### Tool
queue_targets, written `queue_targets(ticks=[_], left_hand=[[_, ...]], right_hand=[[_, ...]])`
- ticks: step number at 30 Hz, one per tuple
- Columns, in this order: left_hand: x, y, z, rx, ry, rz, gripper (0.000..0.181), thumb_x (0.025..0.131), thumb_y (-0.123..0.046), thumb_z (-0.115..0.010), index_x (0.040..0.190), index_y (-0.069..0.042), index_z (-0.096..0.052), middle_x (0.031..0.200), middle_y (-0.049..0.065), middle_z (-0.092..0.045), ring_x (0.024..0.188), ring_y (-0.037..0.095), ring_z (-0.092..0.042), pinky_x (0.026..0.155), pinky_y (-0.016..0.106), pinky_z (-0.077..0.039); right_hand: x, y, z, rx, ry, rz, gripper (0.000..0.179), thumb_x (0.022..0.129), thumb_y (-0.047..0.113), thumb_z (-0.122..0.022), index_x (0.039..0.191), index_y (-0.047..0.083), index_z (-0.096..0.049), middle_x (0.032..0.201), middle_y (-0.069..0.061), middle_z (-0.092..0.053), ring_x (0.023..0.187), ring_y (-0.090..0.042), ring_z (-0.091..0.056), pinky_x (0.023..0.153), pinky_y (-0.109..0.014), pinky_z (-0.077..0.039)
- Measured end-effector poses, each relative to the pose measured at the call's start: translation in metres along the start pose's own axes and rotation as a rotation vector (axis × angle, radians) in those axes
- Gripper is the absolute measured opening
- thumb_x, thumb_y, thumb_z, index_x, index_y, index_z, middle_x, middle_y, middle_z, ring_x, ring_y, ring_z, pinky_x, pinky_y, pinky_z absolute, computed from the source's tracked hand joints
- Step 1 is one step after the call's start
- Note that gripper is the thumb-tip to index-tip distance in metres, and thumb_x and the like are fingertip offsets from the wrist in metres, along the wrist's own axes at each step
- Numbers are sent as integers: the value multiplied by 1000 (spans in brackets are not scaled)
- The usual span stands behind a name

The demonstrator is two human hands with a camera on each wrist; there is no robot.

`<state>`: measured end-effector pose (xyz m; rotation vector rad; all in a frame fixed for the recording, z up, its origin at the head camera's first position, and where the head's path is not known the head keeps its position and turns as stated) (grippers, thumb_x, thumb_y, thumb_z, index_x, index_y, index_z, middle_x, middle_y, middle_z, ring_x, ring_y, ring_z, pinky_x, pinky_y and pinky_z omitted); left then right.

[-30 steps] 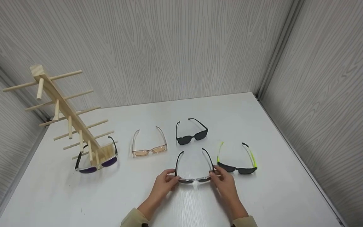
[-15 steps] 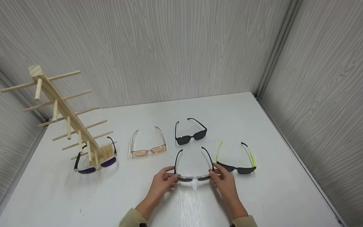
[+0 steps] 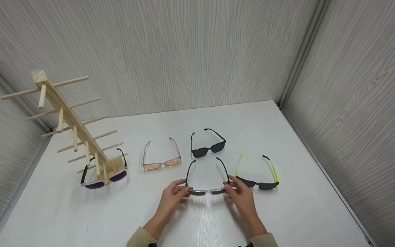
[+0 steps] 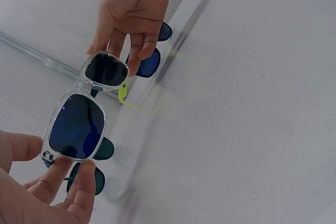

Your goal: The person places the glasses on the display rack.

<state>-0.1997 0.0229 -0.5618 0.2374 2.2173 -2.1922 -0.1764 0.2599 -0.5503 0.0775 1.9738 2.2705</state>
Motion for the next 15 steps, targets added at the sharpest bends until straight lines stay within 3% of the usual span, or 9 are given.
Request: queue_targets(ticks=[6,12,15], left_hand=[[-3,-5,4,-19,-34,6,39,89,-17,-63,122,1,-53,91,4,-68,83,23,-63,68,37,-53],[-6,-6,7,-24,-61,-10,38,89,-15,-62,121,2,-53,90,6,-68,83,24,-63,66,39,-53],[-13,-20,11,-38,-61,-12,36,89,-10,-60,121,5,-53,92,11,-67,83,26,-63,66,38,-53]], right_hand=[[5,-6,-4,31,-4,13,42,89,17,-64,129,9,-55,112,-15,-64,88,-22,-65,73,-38,-53],[8,-11,-8,62,0,88,41,88,18,-66,127,10,-56,109,-15,-65,86,-24,-65,69,-35,-54],[9,-10,-12,65,2,108,40,88,17,-65,126,9,-57,108,-15,-65,85,-23,-65,69,-34,-54]])
Point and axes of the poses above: each hand's wrist, its own x-axis towards the middle knuckle, its own z-axis out of the back of the hand, y = z × x, the point moved 2 cm from there along x, towards the middle knuckle
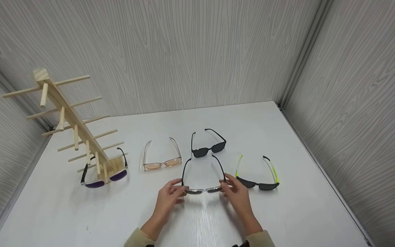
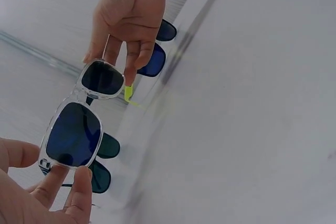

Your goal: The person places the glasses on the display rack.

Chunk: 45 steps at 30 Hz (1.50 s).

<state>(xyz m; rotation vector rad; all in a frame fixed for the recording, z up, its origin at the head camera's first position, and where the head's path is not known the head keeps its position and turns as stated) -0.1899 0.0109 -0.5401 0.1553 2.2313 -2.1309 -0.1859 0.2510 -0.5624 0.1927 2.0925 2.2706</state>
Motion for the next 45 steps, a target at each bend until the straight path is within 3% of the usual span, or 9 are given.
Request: queue_targets(ticks=[4,8,15,25,31,37,45], left_hand=[[-2,-4,6,-14,0,-2,37,90,-10,-60,122,6,-52,94,13,-67,84,26,-63,67,38,-53],[6,14,11,-8,-21,-1,40,89,-17,-62,123,2,-52,93,6,-68,87,28,-64,65,34,-54],[6,14,21,-19,-33,3,40,89,-19,-63,124,-1,-53,94,4,-68,91,31,-63,67,33,-53],[2,3,35,-42,-39,-30,44,89,-20,-64,126,0,-51,96,10,-67,89,29,-62,65,32,-54],[2,-4,43,-43,-50,-23,45,89,-19,-64,127,0,-51,97,11,-67,88,26,-63,66,32,-54],[3,-9,51,-40,-63,-16,43,90,-20,-63,127,-1,-52,98,9,-67,92,30,-62,67,32,-54],[1,-16,62,-39,-89,-25,42,90,-20,-62,127,-3,-52,104,12,-66,93,29,-61,70,35,-54]], right_hand=[[0,6,-6,-10,13,-16,41,88,18,-65,127,9,-56,109,-15,-65,87,-23,-65,71,-33,-54],[3,5,-12,-15,10,-16,42,88,19,-66,127,9,-56,108,-15,-65,86,-23,-66,70,-32,-54],[7,5,-22,-13,11,7,40,88,18,-65,126,8,-56,105,-14,-66,85,-23,-66,69,-33,-54],[12,15,-35,25,57,10,40,88,15,-65,126,6,-56,106,-16,-65,84,-24,-65,69,-35,-54],[9,38,-47,32,83,-9,41,90,8,-61,129,0,-51,108,-20,-64,87,-28,-64,71,-42,-53],[8,54,-58,-2,73,-18,40,91,7,-59,129,0,-51,106,-19,-64,87,-23,-64,72,-39,-54],[20,47,-68,15,92,16,42,90,12,-62,130,2,-52,105,-17,-65,86,-21,-64,71,-37,-54]])
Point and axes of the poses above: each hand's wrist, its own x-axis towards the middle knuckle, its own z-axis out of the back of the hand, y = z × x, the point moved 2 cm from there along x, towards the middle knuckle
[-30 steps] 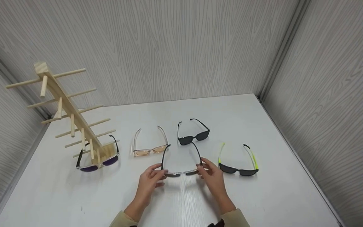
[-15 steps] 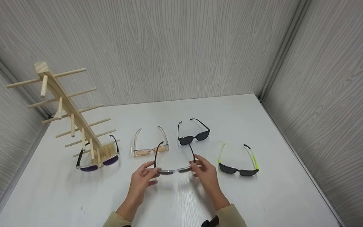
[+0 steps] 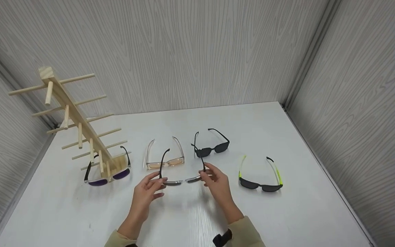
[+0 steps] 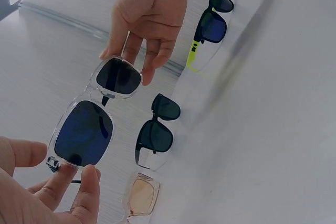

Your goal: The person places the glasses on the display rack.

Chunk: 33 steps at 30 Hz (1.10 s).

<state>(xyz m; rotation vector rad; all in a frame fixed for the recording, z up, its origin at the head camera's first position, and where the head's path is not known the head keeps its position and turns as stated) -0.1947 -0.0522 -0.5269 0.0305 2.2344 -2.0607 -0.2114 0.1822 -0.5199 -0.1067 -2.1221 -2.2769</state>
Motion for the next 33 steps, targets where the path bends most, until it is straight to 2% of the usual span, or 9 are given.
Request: queue_targets(ticks=[3,9,15,17,20,25,33], left_hand=[[0,-3,5,-6,-16,-9,42,90,-21,-63,127,-3,-52,107,14,-65,93,29,-61,70,35,-54],[-1,-9,13,-3,-46,-22,42,90,-20,-63,127,-4,-52,106,11,-66,90,23,-62,70,34,-53],[-7,-21,22,-6,-58,-17,41,91,-15,-61,129,-3,-51,107,12,-66,92,24,-61,72,38,-53],[-11,-29,23,2,-58,-15,40,92,-12,-60,129,0,-50,108,14,-65,91,25,-62,73,40,-53],[-13,-32,27,9,-63,-11,40,92,-11,-59,130,0,-50,109,15,-65,90,22,-62,73,40,-53],[-10,-25,36,-4,-94,-12,43,91,-16,-61,130,-3,-50,109,12,-66,92,23,-62,71,37,-53],[-12,-27,47,20,-147,-39,40,90,-20,-63,127,-7,-55,107,8,-67,93,25,-62,68,32,-54]], right_hand=[[6,-5,-3,2,9,15,42,89,16,-63,129,6,-54,105,-15,-66,86,-21,-65,69,-34,-54],[10,-3,-13,-12,15,83,42,89,18,-64,128,5,-54,102,-15,-67,84,-22,-65,66,-31,-54],[12,0,-23,-8,37,59,41,89,20,-64,128,9,-55,102,-12,-67,85,-22,-65,67,-30,-53],[13,1,-25,-6,45,44,42,89,18,-64,128,8,-54,103,-12,-67,86,-22,-65,68,-30,-53],[14,1,-29,-7,60,31,43,89,19,-64,130,8,-54,105,-15,-66,87,-23,-65,69,-32,-53],[15,3,-37,-4,96,61,45,88,26,-65,129,10,-54,105,-14,-66,87,-22,-65,69,-32,-53],[12,25,-49,1,140,62,43,91,12,-60,131,1,-50,107,-20,-64,88,-24,-65,71,-35,-53]])
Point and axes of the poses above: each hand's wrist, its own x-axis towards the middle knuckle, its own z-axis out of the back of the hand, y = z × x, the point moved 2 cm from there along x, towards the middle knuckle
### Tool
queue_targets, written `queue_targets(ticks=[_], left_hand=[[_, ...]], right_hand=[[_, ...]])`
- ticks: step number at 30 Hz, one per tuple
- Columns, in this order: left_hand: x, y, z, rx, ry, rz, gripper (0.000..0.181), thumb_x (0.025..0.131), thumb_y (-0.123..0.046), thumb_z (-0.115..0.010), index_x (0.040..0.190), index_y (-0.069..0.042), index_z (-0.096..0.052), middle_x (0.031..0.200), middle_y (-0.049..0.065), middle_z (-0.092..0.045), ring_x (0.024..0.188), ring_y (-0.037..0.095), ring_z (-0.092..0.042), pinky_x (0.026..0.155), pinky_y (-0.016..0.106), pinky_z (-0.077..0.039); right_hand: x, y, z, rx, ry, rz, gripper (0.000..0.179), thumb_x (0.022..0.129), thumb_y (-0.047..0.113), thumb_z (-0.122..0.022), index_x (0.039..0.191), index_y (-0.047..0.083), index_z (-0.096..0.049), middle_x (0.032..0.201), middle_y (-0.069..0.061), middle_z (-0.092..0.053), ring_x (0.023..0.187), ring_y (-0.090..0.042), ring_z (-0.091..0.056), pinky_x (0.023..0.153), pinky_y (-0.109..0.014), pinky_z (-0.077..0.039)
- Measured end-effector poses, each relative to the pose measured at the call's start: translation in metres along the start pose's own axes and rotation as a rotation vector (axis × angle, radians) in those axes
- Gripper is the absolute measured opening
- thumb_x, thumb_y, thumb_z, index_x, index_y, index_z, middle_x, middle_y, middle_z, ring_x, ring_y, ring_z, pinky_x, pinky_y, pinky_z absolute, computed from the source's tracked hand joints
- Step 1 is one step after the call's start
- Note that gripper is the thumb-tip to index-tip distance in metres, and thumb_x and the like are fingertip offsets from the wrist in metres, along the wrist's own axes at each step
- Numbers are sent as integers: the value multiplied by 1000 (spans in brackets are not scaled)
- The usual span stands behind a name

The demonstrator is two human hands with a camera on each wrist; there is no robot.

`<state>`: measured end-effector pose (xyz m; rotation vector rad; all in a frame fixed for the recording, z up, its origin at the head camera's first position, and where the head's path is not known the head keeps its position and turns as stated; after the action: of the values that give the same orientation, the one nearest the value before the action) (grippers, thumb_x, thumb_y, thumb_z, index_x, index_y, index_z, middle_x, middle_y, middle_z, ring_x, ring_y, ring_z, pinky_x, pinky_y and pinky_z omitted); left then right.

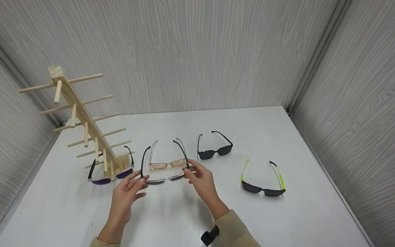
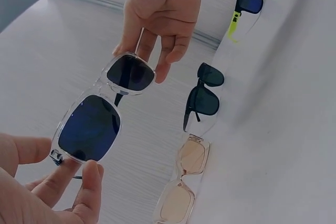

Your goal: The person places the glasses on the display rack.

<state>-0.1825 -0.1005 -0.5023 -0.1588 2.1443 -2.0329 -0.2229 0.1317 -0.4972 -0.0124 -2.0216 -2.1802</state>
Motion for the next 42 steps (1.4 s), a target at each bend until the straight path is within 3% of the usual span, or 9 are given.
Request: queue_targets(ticks=[5,12,20,25,30,36,42], left_hand=[[-1,-4,6,0,-12,-12,40,89,-18,-64,127,-8,-55,107,7,-67,94,27,-62,67,32,-54],[-2,-9,16,20,-42,-16,39,89,-17,-64,126,-8,-55,107,7,-67,91,24,-63,66,31,-54],[-4,-12,28,30,-90,-5,40,89,-20,-64,126,-7,-56,108,7,-67,89,20,-63,66,29,-53],[-7,-13,36,31,-116,26,40,89,-20,-65,126,-8,-56,108,7,-67,89,20,-63,66,30,-54],[-9,-17,44,38,-149,33,39,89,-19,-64,126,-9,-56,108,6,-67,91,22,-63,67,30,-54],[-11,-21,51,35,-160,11,39,90,-20,-64,126,-9,-55,109,6,-67,92,23,-62,67,30,-53],[-12,-22,58,19,-202,26,37,90,-21,-63,125,-12,-56,109,7,-67,93,24,-62,67,29,-54]], right_hand=[[-1,16,-8,1,22,31,43,92,8,-58,131,-5,-47,108,-25,-62,87,-23,-65,72,-41,-53],[2,21,-18,13,44,37,42,92,7,-58,131,-5,-47,108,-26,-62,86,-21,-64,72,-39,-53],[17,-1,-27,55,89,24,44,92,12,-59,133,1,-48,111,-24,-61,89,-22,-64,72,-39,-53],[19,-2,-35,64,103,30,46,91,17,-61,133,3,-49,110,-23,-62,87,-20,-64,69,-30,-52],[20,1,-45,77,134,62,46,90,21,-63,131,3,-51,108,-18,-64,88,-20,-64,69,-29,-52],[24,6,-54,104,158,67,42,92,10,-59,131,-1,-49,108,-21,-63,86,-19,-63,68,-29,-52],[23,25,-64,94,192,69,41,92,2,-56,131,-6,-47,104,-17,-65,88,-25,-63,72,-41,-52]])
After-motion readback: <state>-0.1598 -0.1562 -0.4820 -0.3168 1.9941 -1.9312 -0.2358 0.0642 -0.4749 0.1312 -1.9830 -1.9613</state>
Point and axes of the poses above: each hand's wrist, its own x-axis towards the middle knuckle, its own z-axis out of the back of the hand, y = z × x, the point moved 2 cm from there along x, towards the middle knuckle
